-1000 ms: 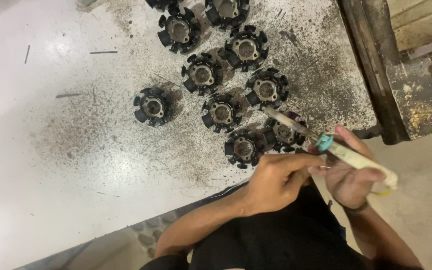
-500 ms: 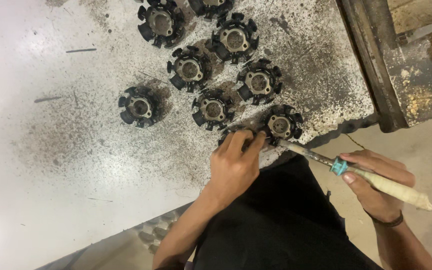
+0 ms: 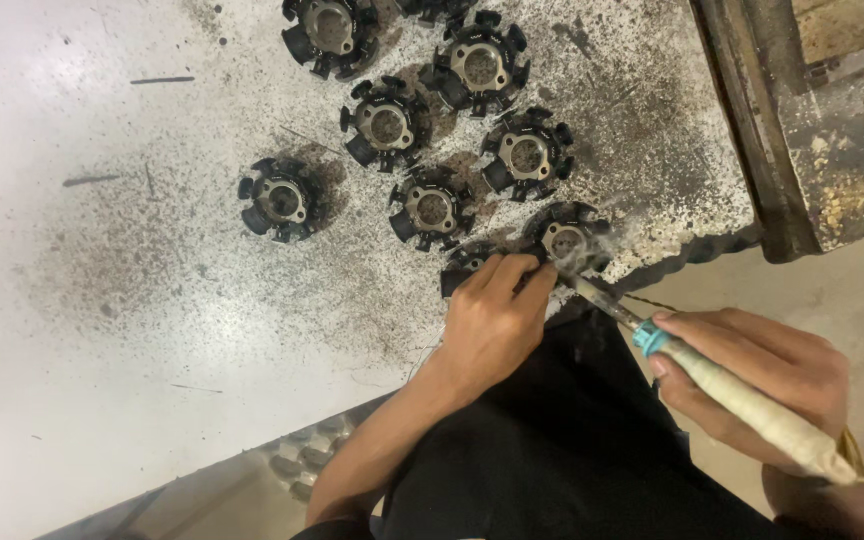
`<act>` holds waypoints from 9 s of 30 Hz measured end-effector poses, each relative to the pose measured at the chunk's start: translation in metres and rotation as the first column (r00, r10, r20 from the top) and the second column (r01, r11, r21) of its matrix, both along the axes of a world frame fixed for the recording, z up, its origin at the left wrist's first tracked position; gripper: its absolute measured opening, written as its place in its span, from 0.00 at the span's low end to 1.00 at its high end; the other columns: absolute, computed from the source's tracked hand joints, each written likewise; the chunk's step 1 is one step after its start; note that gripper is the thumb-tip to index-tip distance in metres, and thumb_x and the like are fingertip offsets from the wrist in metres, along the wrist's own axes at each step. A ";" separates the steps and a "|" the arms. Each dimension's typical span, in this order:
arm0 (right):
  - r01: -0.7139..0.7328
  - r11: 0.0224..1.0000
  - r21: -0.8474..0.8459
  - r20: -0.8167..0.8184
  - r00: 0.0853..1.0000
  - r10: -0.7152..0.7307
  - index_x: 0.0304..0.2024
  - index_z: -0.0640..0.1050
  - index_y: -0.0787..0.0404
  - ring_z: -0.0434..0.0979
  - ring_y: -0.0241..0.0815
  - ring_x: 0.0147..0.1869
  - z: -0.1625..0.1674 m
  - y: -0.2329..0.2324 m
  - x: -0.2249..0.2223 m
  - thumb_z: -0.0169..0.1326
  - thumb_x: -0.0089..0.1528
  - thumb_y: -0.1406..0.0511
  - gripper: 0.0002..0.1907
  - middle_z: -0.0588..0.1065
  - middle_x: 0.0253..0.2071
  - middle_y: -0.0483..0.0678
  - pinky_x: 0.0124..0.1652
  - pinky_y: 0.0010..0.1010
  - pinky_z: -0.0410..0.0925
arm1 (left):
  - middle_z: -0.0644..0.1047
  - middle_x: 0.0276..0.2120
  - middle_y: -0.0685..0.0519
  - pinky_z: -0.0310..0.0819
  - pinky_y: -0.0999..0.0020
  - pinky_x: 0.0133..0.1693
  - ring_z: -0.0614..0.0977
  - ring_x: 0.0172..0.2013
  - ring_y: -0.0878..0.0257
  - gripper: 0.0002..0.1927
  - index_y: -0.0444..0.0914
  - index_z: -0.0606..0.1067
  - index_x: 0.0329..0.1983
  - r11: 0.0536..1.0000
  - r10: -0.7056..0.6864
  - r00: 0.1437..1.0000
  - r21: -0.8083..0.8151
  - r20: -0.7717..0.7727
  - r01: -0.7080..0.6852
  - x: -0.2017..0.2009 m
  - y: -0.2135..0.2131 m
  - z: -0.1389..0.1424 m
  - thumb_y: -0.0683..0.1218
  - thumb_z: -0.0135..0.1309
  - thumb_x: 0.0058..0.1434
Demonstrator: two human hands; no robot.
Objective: The person arranges black rotor hub parts in a plastic tray, then uses a soldering iron to solder the metal center of each part one at a time, with smoke visible. They then touch red test leads to the soldered parts near a digital display unit, gather the parts into piles, and line up small black components in a row on the bench.
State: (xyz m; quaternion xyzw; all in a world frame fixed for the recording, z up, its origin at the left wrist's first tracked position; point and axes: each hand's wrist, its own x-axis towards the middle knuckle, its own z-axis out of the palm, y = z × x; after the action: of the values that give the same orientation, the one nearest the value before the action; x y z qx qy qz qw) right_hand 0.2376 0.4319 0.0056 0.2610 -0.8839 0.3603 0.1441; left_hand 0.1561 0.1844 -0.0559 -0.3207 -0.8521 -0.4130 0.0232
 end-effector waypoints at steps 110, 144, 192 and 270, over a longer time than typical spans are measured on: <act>0.184 0.823 -0.537 0.458 0.883 0.101 0.53 0.79 0.71 0.83 0.42 0.41 0.013 -0.029 -0.291 0.59 0.71 0.67 0.12 0.80 0.44 0.55 0.41 0.28 0.78 | 0.79 0.34 0.48 0.79 0.53 0.31 0.84 0.32 0.47 0.06 0.34 0.76 0.41 0.941 0.332 0.943 0.074 -0.003 -0.331 -0.226 -0.047 0.026 0.35 0.53 0.62; 0.181 0.894 -0.409 0.616 0.778 0.124 0.49 0.79 0.64 0.80 0.32 0.46 0.003 -0.045 -0.381 0.53 0.73 0.68 0.06 0.78 0.44 0.46 0.49 0.21 0.76 | 0.80 0.37 0.48 0.78 0.54 0.26 0.85 0.28 0.50 0.05 0.38 0.80 0.40 0.826 0.561 0.827 0.042 0.023 -0.562 -0.314 -0.061 -0.023 0.38 0.54 0.65; 0.082 0.916 -0.394 0.540 0.826 0.159 0.52 0.81 0.69 0.83 0.37 0.39 -0.020 -0.123 -0.402 0.62 0.70 0.69 0.10 0.81 0.42 0.52 0.38 0.24 0.78 | 0.78 0.33 0.43 0.77 0.50 0.33 0.81 0.30 0.44 0.03 0.33 0.79 0.35 0.792 0.610 0.777 0.124 -0.155 -0.598 -0.293 -0.110 -0.033 0.37 0.58 0.59; 0.078 0.948 -0.307 0.289 0.957 0.015 0.50 0.81 0.69 0.80 0.35 0.34 -0.044 -0.068 -0.173 0.62 0.65 0.66 0.14 0.80 0.37 0.51 0.33 0.21 0.69 | 0.80 0.43 0.51 0.80 0.66 0.31 0.82 0.40 0.59 0.15 0.36 0.82 0.46 0.916 0.392 0.905 -0.023 -0.164 -0.401 -0.117 -0.123 -0.017 0.33 0.55 0.56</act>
State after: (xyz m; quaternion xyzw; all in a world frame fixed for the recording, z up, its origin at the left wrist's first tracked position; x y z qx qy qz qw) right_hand 0.0651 0.3640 -0.0382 0.1650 -0.8306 0.5285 0.0596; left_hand 0.0393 0.0611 -0.0731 -0.1725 -0.9063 -0.3492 0.1642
